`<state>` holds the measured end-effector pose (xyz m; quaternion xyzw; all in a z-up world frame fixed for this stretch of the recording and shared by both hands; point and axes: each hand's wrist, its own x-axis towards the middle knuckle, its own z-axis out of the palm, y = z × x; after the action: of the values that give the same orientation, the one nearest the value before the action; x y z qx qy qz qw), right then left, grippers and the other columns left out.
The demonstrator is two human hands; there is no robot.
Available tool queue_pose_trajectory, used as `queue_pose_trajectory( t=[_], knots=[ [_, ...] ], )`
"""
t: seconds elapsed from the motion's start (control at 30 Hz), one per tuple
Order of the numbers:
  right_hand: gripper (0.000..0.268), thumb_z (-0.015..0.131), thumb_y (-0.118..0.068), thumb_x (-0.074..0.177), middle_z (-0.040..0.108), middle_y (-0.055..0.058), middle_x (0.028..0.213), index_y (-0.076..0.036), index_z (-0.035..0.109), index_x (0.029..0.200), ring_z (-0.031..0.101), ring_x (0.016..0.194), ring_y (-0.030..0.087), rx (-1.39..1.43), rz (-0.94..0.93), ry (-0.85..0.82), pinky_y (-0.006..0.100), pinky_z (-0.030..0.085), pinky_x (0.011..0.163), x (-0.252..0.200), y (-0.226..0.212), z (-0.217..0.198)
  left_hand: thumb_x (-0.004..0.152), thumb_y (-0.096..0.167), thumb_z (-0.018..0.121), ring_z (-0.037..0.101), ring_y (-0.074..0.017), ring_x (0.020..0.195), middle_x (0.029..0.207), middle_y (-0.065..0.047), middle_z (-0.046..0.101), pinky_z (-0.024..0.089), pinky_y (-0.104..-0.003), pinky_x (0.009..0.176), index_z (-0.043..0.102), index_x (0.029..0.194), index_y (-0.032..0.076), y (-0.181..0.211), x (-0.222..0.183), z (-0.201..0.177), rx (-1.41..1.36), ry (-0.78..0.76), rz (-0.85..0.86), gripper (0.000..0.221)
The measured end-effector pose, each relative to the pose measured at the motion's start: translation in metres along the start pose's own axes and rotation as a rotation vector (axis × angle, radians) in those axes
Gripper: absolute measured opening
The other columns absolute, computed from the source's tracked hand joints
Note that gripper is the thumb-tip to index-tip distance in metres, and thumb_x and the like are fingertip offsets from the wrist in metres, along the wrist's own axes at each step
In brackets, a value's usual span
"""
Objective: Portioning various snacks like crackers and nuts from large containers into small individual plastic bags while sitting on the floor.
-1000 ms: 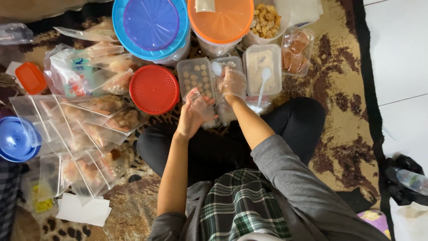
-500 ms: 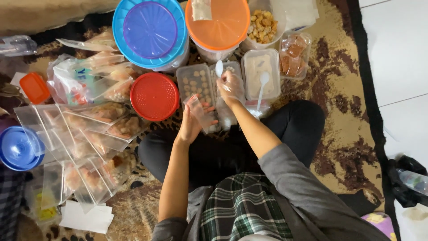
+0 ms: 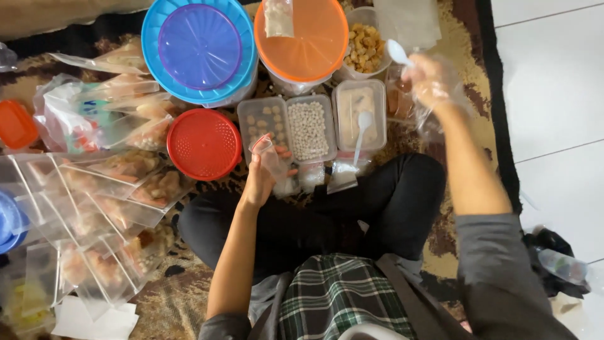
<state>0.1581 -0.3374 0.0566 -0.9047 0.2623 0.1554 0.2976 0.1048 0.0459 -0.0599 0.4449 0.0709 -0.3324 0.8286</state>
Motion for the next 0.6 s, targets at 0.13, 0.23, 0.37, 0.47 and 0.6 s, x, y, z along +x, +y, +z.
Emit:
queue_pose_trajectory(
  t=[0.13,0.23,0.37,0.47,0.6],
  knots=[
    [0.023,0.051,-0.022,0.114,0.07,0.005,0.081,-0.017,0.072,0.105,0.057,0.056,0.018,-0.461,-0.225,-0.086,0.028,0.05,0.051,0.041,-0.028,-0.016,0.078,0.072,0.066,0.058,-0.0215,0.12,0.121,-0.005,0.054,0.058,-0.06,0.095,0.03,0.153,0.018,-0.007,0.017,-0.006,-0.007,0.029,0.078,0.099],
    [0.028,0.051,-0.016,0.111,0.064,0.007,0.073,-0.009,0.072,0.095,0.055,0.056,0.017,-0.688,-0.14,-0.297,0.028,0.05,0.049,0.038,-0.089,-0.015,0.078,0.072,0.069,0.059,-0.0214,0.121,0.123,-0.005,0.055,0.058,-0.059,0.095,0.03,0.154,0.018,-0.009,0.024,-0.007,-0.006,0.027,0.099,0.101],
    [0.038,0.041,-0.023,0.107,0.072,0.01,0.123,-0.011,0.067,0.131,0.069,0.112,0.032,-1.039,-0.143,-0.402,0.041,0.058,0.087,0.129,-0.076,0.068,0.07,0.077,0.072,0.058,-0.0268,0.124,0.122,-0.007,0.054,0.059,-0.057,0.092,0.031,0.152,0.016,-0.008,0.027,-0.004,0.011,0.052,0.069,0.11],
    [0.059,0.025,-0.04,0.112,0.071,0.006,0.089,-0.01,0.073,0.095,0.07,0.09,0.024,-1.147,-0.092,-0.304,0.034,0.055,0.08,0.162,-0.059,0.112,0.078,0.077,0.069,0.058,-0.0229,0.122,0.123,-0.005,0.055,0.06,-0.055,0.092,0.031,0.154,0.015,-0.014,0.03,-0.008,0.019,0.013,0.13,0.105],
    [0.054,0.031,-0.036,0.109,0.077,0.004,0.096,-0.016,0.078,0.094,0.071,0.099,0.025,-1.018,-0.158,-0.187,0.044,0.055,0.08,0.173,-0.038,0.103,0.081,0.076,0.068,0.056,-0.0245,0.125,0.123,-0.006,0.052,0.06,-0.052,0.092,0.028,0.155,0.015,-0.017,0.033,-0.011,0.011,-0.014,0.155,0.104]
  ],
)
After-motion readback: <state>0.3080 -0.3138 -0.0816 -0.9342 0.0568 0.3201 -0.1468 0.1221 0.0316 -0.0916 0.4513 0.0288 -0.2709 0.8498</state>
